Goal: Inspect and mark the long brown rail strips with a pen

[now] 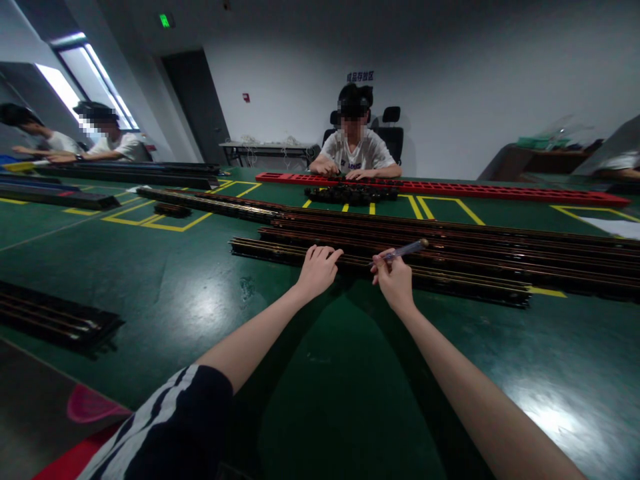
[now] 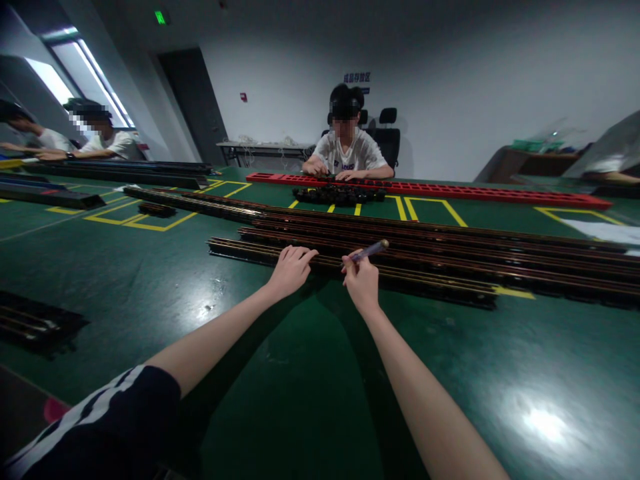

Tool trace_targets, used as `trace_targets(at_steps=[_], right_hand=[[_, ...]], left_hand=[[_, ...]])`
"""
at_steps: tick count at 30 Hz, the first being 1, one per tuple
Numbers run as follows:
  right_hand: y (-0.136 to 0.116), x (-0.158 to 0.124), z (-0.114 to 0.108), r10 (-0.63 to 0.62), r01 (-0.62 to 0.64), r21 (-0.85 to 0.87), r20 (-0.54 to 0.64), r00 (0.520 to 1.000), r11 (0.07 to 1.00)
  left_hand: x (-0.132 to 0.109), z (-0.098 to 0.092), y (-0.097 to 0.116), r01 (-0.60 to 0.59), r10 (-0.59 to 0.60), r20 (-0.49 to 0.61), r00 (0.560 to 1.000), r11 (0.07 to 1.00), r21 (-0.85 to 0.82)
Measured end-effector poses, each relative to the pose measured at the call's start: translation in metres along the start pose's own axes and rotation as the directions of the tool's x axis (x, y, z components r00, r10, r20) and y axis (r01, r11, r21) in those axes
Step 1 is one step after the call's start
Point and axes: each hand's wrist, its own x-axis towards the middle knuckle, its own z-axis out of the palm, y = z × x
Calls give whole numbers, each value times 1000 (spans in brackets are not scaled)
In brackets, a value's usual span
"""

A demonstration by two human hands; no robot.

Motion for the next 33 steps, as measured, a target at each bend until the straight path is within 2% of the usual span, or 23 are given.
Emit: trace_targets(at_steps=[17, 33], right_hand=[[-2, 0, 0, 10, -10, -6, -47, 999, 1000], [-3, 0, 0, 11, -11, 4, -32, 999, 1000]], left_hand=[[0, 0, 1, 10, -10, -7, 1000, 1000, 10], [0, -5, 2, 123, -123, -2, 992, 992, 29]])
